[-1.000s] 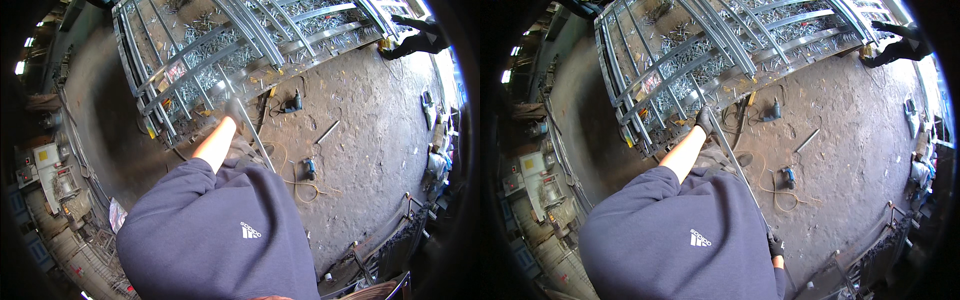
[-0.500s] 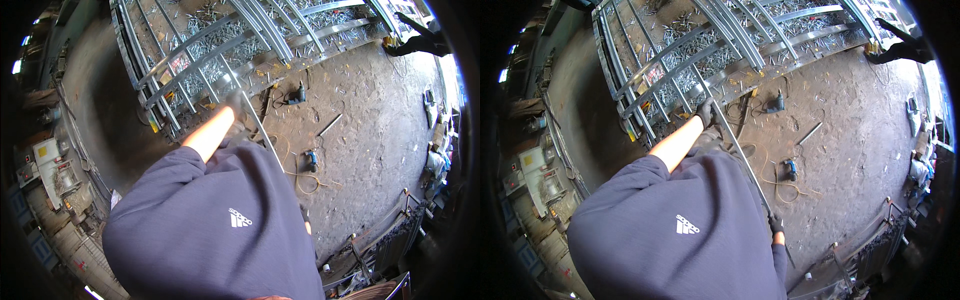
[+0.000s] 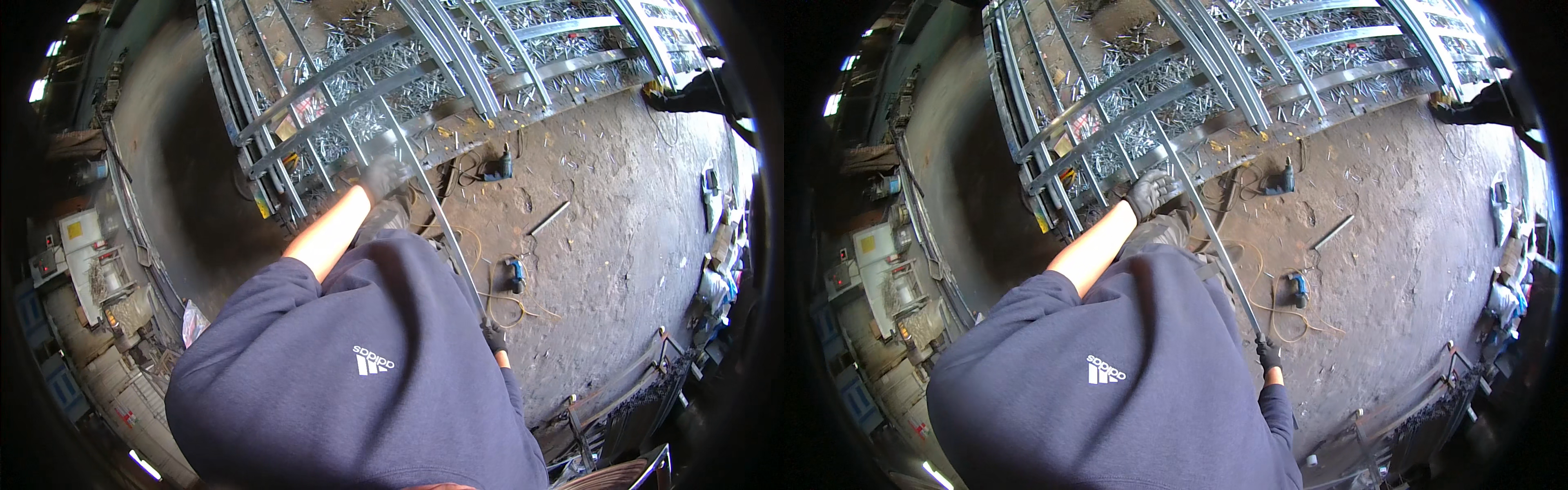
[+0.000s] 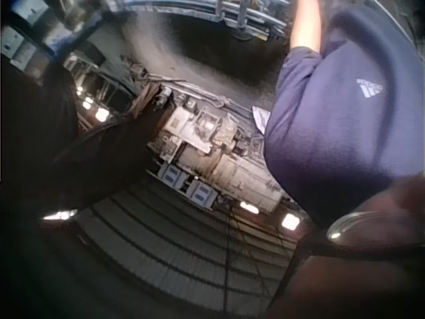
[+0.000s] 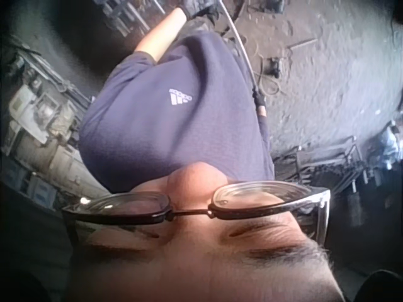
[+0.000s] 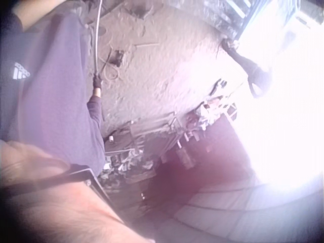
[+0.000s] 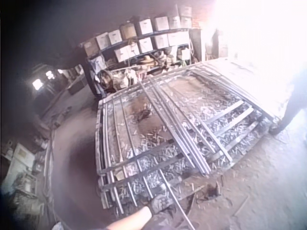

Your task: The person repeatedly picks up long metal bars and places them across a metal frame structure on the floor. The person aligns each bar and sets it down, continuing the process across multiple bars. Another person is visible nearby but not directly involved in the assembly.

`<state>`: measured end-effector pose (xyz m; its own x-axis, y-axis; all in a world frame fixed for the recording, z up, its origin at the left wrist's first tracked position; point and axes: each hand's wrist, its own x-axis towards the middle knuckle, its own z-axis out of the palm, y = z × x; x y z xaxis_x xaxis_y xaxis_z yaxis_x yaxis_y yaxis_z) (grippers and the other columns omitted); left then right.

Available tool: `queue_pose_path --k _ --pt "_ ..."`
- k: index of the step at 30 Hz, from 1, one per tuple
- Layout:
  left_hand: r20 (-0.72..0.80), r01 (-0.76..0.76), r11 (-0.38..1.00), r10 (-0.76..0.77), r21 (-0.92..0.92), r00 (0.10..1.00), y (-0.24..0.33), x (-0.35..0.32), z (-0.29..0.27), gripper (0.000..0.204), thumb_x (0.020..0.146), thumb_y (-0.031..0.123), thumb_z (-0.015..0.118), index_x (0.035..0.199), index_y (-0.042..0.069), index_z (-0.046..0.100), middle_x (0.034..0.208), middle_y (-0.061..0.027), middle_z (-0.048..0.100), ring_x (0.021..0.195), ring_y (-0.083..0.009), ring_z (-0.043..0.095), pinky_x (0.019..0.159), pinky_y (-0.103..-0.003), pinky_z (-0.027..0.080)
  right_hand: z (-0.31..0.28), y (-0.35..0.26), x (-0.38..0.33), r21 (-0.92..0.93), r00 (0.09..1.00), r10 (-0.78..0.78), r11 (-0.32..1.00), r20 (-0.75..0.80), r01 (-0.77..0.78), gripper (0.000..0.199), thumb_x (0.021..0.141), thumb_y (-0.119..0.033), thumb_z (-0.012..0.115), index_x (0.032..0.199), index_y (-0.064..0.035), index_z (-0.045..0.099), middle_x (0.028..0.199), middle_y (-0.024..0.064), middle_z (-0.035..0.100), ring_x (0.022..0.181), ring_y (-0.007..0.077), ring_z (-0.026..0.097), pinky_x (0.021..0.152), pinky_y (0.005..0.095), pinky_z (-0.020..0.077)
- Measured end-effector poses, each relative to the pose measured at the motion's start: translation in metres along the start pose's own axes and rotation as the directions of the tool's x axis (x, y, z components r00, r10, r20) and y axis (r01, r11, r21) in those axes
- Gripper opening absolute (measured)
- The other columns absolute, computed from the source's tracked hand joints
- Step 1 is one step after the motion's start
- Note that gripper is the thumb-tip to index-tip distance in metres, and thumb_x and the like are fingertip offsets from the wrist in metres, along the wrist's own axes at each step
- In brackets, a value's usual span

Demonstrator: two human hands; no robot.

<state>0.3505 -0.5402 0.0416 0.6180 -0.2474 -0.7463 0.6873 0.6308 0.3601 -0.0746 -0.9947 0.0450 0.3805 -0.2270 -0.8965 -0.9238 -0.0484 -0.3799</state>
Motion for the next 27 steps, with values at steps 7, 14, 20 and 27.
queue_pose_path --k 7,14,20,27 --pt "-0.134 0.056 0.996 -0.046 0.072 0.990 0.021 -0.004 -0.001 0.026 0.092 0.030 0.059 0.105 0.007 0.062 0.102 -0.0074 0.067 0.094 -0.0212 0.067 0.082 -0.040 0.059 0.023 -0.019 0.009 -0.123 1.000 0.018 0.992 0.005 -0.017 0.036 0.094 -0.040 0.065 0.097 -0.0051 0.071 0.073 -0.0012 0.063 0.057 0.0071 0.049 0.054 0.0270 0.0393" --pt "-0.177 0.073 0.995 -0.060 0.066 0.982 0.039 -0.006 -0.007 0.028 0.093 0.032 0.059 0.108 0.008 0.061 0.101 -0.0061 0.066 0.094 -0.0207 0.066 0.084 -0.042 0.059 0.062 -0.048 0.039 -0.044 0.982 -0.174 0.983 0.077 0.178 0.035 0.094 -0.038 0.062 0.103 -0.0056 0.071 0.070 -0.0036 0.058 0.057 0.0066 0.044 0.051 0.0258 0.0330" --pt "-0.135 0.018 0.992 -0.001 0.127 0.991 0.051 -0.013 -0.010 0.032 0.094 0.034 0.058 0.114 0.009 0.060 0.109 -0.0107 0.066 0.099 -0.0229 0.067 0.083 -0.037 0.057 0.235 -0.262 0.114 -0.722 0.703 -0.600 0.282 0.381 0.632 0.044 0.099 -0.023 0.051 0.140 -0.0102 0.045 0.133 0.0226 0.051 0.118 0.0430 0.050 0.101 0.0456 0.0407" --pt "-0.038 -0.006 1.000 0.006 0.000 0.999 0.071 -0.028 -0.021 0.031 0.097 0.034 0.054 0.112 0.009 0.063 0.101 -0.0068 0.071 0.091 -0.0179 0.069 0.081 -0.036 0.058 0.249 -0.470 0.074 0.263 0.401 -0.906 0.422 0.134 0.867 0.041 0.101 -0.026 0.049 0.132 0.0002 0.054 0.135 0.0154 0.054 0.122 0.0255 0.053 0.104 0.0359 0.0393"
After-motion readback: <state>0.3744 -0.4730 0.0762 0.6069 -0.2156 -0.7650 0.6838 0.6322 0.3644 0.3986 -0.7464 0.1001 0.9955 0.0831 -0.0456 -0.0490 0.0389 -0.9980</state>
